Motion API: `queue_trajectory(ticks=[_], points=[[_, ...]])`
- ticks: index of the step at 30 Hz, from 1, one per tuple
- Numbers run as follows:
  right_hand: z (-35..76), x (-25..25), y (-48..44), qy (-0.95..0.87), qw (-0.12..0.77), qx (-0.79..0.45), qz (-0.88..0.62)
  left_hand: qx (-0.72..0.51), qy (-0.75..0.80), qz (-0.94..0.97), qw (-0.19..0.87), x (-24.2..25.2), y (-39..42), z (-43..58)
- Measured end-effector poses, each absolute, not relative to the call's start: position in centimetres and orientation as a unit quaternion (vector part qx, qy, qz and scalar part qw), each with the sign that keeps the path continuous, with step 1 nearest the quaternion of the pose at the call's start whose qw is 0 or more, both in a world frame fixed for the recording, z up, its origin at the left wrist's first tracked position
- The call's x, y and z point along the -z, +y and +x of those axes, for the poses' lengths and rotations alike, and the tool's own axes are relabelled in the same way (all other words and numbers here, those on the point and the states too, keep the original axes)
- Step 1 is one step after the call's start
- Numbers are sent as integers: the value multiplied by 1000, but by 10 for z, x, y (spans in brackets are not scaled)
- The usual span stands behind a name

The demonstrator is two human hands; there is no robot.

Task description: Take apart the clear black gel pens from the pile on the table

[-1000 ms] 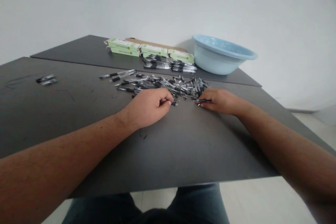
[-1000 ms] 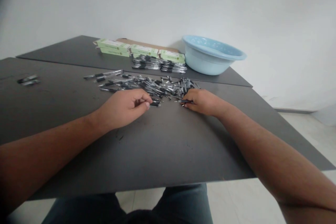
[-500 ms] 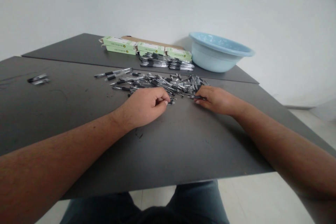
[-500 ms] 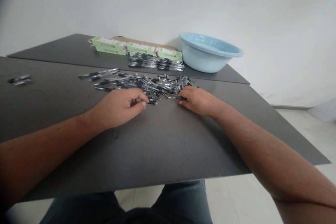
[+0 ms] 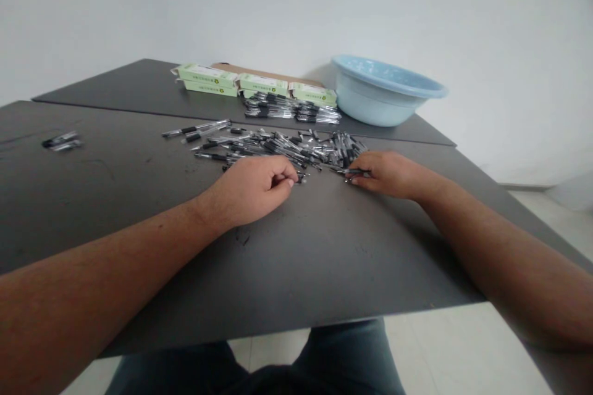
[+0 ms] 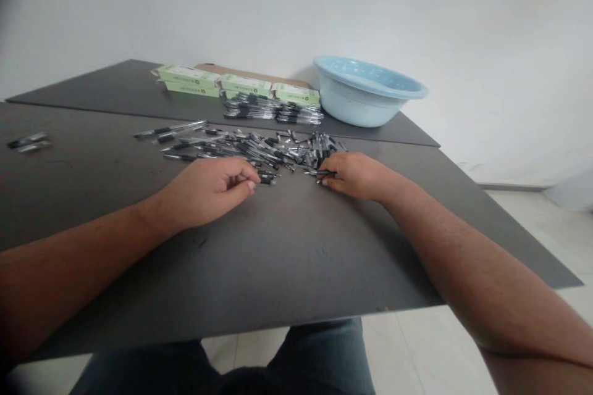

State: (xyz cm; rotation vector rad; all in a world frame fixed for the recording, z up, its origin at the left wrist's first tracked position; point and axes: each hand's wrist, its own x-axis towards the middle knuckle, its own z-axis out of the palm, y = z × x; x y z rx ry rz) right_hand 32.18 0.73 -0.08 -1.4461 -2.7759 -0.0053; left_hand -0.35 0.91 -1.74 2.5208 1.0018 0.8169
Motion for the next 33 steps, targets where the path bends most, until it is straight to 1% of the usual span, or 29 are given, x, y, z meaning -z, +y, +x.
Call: queue_trajectory(ticks=[6, 9, 16, 22, 33], points=[[322, 4, 9, -890, 1, -17, -457, -281, 347, 882, 151, 17, 9, -3], [321, 5, 9, -888, 13, -6, -459, -283, 346, 882, 150, 17, 10, -3], [308, 10, 13, -874, 94, 56, -473, -284, 340, 885, 145, 17, 10, -3], [283, 16, 22, -899, 136, 46, -413, -285, 339, 885, 147, 18, 10, -1], [274, 20, 25, -899, 56, 94, -424, -283, 335, 887, 143, 18, 11, -2]])
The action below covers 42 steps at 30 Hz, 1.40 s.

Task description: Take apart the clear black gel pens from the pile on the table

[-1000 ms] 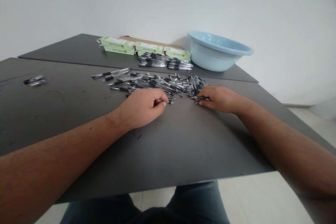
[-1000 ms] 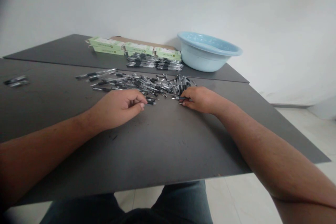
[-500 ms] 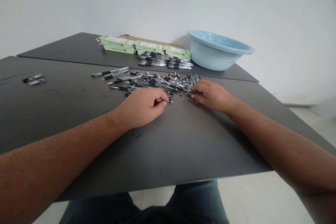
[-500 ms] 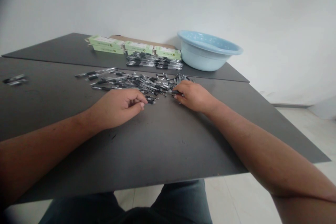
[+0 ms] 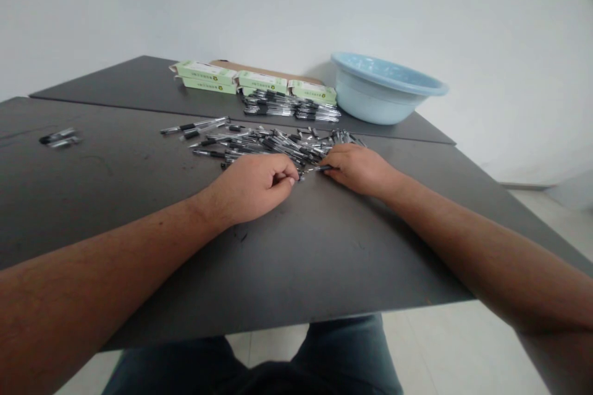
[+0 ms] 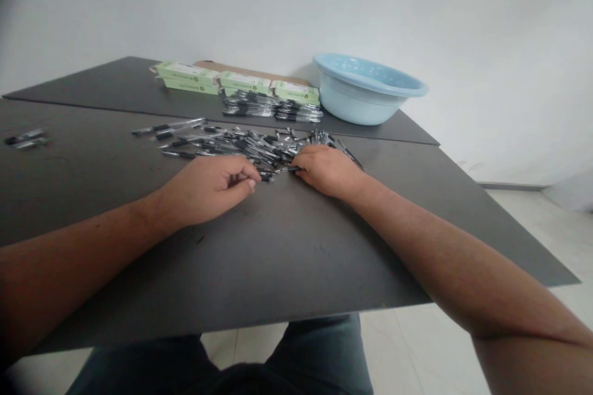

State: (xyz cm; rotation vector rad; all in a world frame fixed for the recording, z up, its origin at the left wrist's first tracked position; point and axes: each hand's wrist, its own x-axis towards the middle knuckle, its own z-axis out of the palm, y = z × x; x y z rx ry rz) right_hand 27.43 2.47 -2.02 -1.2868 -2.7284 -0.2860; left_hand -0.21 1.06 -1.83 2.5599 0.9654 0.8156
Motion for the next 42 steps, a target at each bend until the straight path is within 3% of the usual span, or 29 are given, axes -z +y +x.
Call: queue_trajectory(ticks=[12, 19, 27, 36, 42], points=[[265, 11, 16, -884, 23, 102, -456, -278, 340, 887, 139, 18, 10, -1], [264, 13, 11, -869, 77, 77, -483, -280, 341, 886, 142, 18, 11, -2], [249, -5, -19, -845, 227, -93, -476, -301, 299, 881, 210, 22, 6, 4], [234, -2, -31, -786, 305, -274, -462, -290, 254, 920, 66, 11, -7, 11], [231, 1, -32, -760, 329, -308, -468, -282, 239, 928, 48, 10, -4, 9]])
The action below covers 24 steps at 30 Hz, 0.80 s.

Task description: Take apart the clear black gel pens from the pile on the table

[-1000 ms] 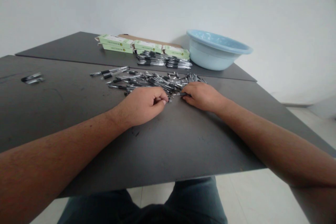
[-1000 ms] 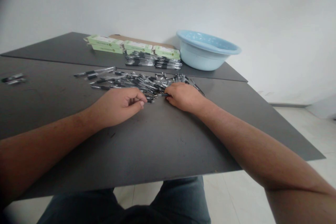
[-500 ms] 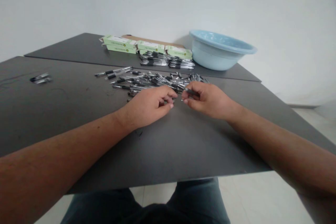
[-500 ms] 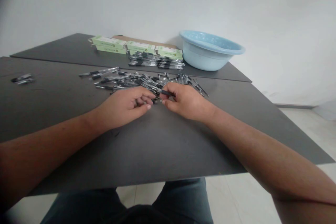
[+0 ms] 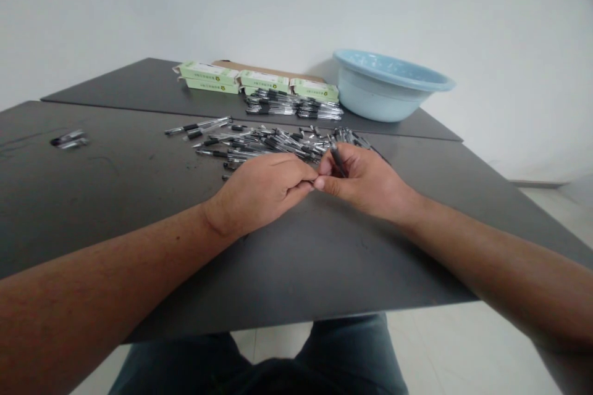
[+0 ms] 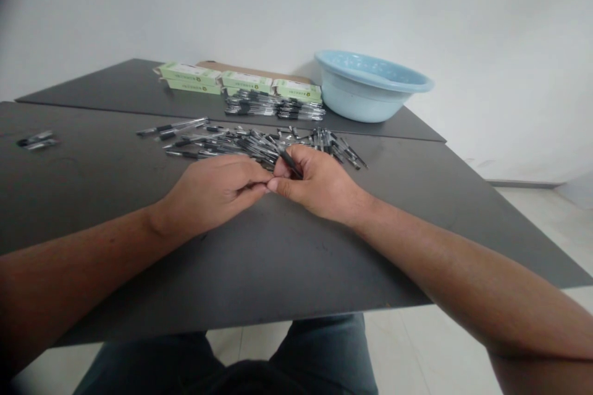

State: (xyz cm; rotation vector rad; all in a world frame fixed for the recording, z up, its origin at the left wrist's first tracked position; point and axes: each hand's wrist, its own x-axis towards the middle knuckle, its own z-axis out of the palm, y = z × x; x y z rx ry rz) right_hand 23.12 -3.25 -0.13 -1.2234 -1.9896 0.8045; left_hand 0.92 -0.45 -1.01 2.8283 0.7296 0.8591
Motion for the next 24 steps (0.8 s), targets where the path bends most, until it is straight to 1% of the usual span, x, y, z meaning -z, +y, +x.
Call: queue_trajectory(ticks=[6, 10, 17, 20, 24], points=[[230, 0, -34, -775, 311, -269, -479, -304, 252, 914, 88, 12, -3, 9], [238, -4, -37, -810, 271, -180, -489, -314, 279, 902, 102, 13, -3, 6], [258, -7, -36, -881, 197, -17, -430, -324, 344, 873, 123, 12, -1, 1], [255, -7, -37, -891, 164, -3, -424, -323, 344, 873, 124, 12, 0, 2], [249, -8, -40, -893, 150, -3, -425, -316, 332, 880, 126, 12, 0, 2]])
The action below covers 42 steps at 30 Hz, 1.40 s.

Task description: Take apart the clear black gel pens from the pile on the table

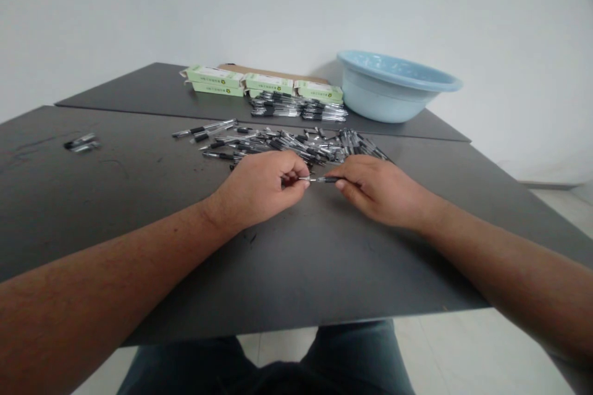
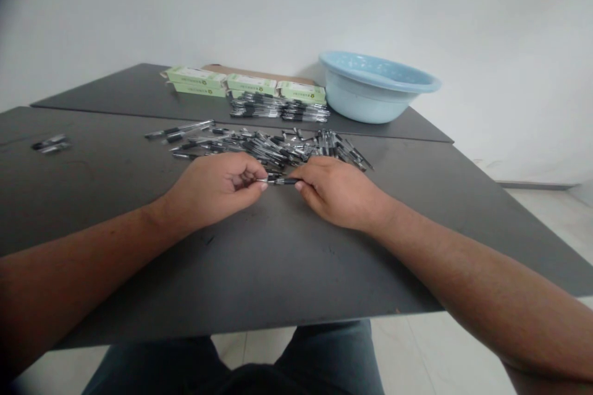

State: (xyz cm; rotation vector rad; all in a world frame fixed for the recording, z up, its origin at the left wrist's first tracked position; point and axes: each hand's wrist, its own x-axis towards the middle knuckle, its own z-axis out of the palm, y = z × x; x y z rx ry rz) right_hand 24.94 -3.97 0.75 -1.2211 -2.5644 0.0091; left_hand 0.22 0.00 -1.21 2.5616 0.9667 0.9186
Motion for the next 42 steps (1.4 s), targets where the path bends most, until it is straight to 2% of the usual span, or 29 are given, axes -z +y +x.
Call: queue_trajectory(ticks=[20, 28, 34, 42], points=[[242, -9, -45, -887, 112, 48, -445, -293, 287, 911, 44, 14, 3, 2], [238, -8, -48, -894, 131, 76, -423, -286, 286, 914, 39, 14, 1, 3], [241, -7, -49, -889, 134, 31, -437, -284, 290, 912, 54, 14, 2, 2], [240, -6, -49, -867, 204, -23, -454, -283, 293, 910, 76, 14, 1, 0]])
